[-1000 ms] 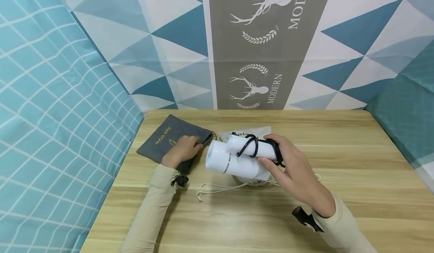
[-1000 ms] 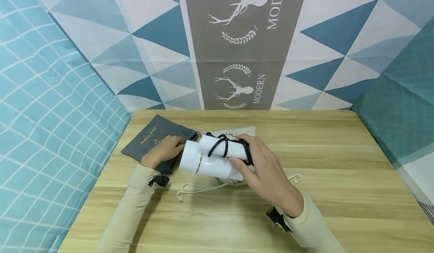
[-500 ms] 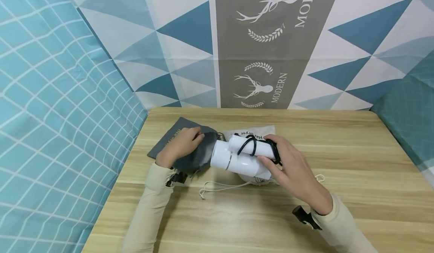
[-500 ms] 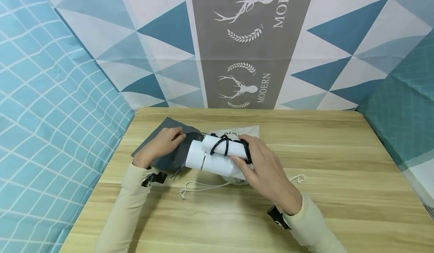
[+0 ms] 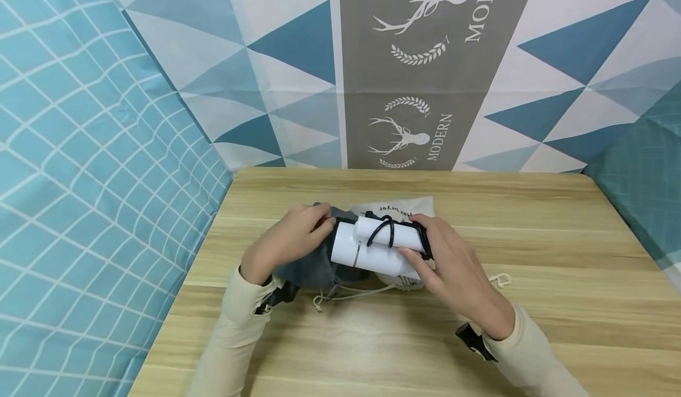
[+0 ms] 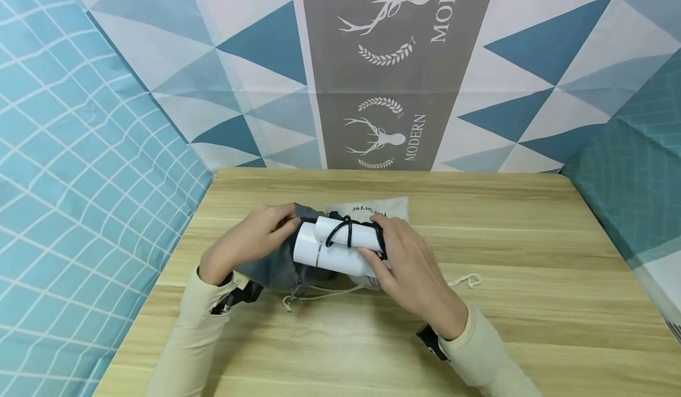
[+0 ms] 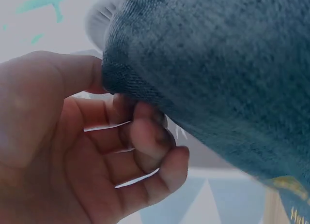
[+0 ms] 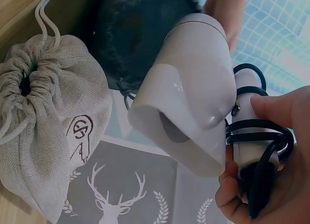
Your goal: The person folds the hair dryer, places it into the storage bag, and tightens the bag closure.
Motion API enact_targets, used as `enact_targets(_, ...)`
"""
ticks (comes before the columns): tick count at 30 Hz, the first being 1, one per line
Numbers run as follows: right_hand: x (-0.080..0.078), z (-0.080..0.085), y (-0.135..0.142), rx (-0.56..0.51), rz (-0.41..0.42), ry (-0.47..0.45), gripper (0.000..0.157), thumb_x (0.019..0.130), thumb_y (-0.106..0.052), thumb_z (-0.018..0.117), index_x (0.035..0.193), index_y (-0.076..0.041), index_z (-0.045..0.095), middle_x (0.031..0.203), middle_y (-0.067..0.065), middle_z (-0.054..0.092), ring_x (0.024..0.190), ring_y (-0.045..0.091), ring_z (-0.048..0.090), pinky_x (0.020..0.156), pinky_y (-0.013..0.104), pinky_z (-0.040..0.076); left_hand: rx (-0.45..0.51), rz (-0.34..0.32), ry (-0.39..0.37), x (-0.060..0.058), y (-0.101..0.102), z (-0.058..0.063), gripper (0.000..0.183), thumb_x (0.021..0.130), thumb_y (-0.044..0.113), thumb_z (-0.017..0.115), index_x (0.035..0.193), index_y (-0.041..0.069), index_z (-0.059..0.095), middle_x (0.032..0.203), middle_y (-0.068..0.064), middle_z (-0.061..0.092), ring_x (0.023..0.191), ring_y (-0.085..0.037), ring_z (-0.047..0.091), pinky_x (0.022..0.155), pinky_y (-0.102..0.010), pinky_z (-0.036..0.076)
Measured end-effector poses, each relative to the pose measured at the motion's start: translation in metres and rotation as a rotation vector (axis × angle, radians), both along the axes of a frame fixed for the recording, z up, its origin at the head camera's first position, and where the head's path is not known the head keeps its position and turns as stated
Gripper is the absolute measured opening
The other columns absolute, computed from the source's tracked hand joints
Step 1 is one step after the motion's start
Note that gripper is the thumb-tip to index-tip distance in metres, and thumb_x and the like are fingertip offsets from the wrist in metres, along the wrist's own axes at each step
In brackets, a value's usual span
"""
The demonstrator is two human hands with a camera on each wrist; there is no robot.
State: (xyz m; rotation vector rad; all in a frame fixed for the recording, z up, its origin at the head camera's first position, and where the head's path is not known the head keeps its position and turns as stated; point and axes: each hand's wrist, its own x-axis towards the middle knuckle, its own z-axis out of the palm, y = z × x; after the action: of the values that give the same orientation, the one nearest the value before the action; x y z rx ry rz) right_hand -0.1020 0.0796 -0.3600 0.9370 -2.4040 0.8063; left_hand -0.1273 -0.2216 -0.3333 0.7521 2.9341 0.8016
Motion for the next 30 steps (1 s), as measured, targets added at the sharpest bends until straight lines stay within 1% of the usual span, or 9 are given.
enact_targets(4,0.0,-0.001,-0.003,0.014,0.016,0.044,0.055,0.094,-0.039,0.067,0.134,-0.004,0.052,0.11,0.008,0.062,0.087,0.017,0.056,0.067,0.039,0.049,0.047,-0.027,0.061,0.007,0.01,0.006,0.031,0.103,0.013,0.046,0.072,0.015,0.046,0.058,0.005,0.034,0.048,-0.008,0.03,0.051,-0.025,0.031)
enact_targets(6,0.001,-0.001,-0.005,0.022,0.036,0.056,0.055,0.095,-0.041,0.065,0.133,-0.004,0.053,0.109,0.007,0.062,0.085,0.017,0.055,0.066,0.037,0.049,0.057,-0.026,0.092,0.008,0.014,0.006,0.031,0.102,0.012,0.047,0.071,0.015,0.045,0.058,0.006,0.032,0.048,-0.007,0.029,0.05,-0.024,0.03)
enact_targets(12,0.005,0.0,-0.009,0.041,0.1,0.101,0.053,0.097,-0.045,0.061,0.131,-0.004,0.056,0.108,0.007,0.062,0.089,0.018,0.057,0.069,0.036,0.05,0.051,0.0,0.102,0.011,0.019,0.008,0.031,0.103,0.013,0.047,0.072,0.014,0.043,0.058,0.006,0.03,0.048,-0.006,0.028,0.049,-0.024,0.029)
enact_targets(17,0.008,0.002,-0.011,0.019,0.131,0.163,0.052,0.099,-0.046,0.058,0.128,-0.003,0.059,0.108,0.007,0.063,0.09,0.019,0.059,0.072,0.037,0.051,0.05,0.028,0.117,0.011,0.018,0.009,0.027,0.103,0.014,0.046,0.076,0.014,0.045,0.059,0.005,0.033,0.048,-0.007,0.03,0.049,-0.024,0.03)
enact_targets(21,0.012,0.002,-0.013,0.001,0.157,0.219,0.05,0.101,-0.045,0.054,0.126,-0.002,0.061,0.108,0.007,0.063,0.09,0.02,0.059,0.075,0.037,0.05,0.046,0.052,0.121,0.01,0.017,0.006,0.027,0.103,0.014,0.047,0.076,0.013,0.047,0.058,0.005,0.033,0.046,-0.007,0.031,0.048,-0.024,0.03)
enact_targets(23,0.013,0.002,-0.014,-0.006,0.169,0.233,0.05,0.101,-0.044,0.053,0.126,-0.001,0.061,0.109,0.007,0.063,0.091,0.02,0.059,0.077,0.037,0.051,0.038,0.057,0.133,0.009,0.017,0.005,0.027,0.103,0.014,0.048,0.077,0.013,0.047,0.057,0.005,0.034,0.045,-0.007,0.032,0.047,-0.024,0.03)
enact_targets(26,0.014,0.001,-0.016,-0.01,0.185,0.229,0.049,0.101,-0.043,0.054,0.126,-0.001,0.061,0.108,0.006,0.063,0.09,0.019,0.058,0.076,0.036,0.05,0.023,0.03,0.162,0.011,0.018,0.006,0.025,0.103,0.014,0.049,0.078,0.013,0.049,0.056,0.006,0.034,0.046,-0.007,0.033,0.047,-0.024,0.031)
enact_targets(30,0.014,-0.001,-0.016,0.019,0.187,0.172,0.049,0.1,-0.043,0.057,0.128,-0.003,0.06,0.107,0.004,0.063,0.088,0.016,0.057,0.074,0.035,0.05,0.003,-0.039,0.204,0.014,0.022,0.006,0.023,0.103,0.015,0.049,0.08,0.013,0.049,0.056,0.006,0.034,0.046,-0.006,0.033,0.047,-0.023,0.03)
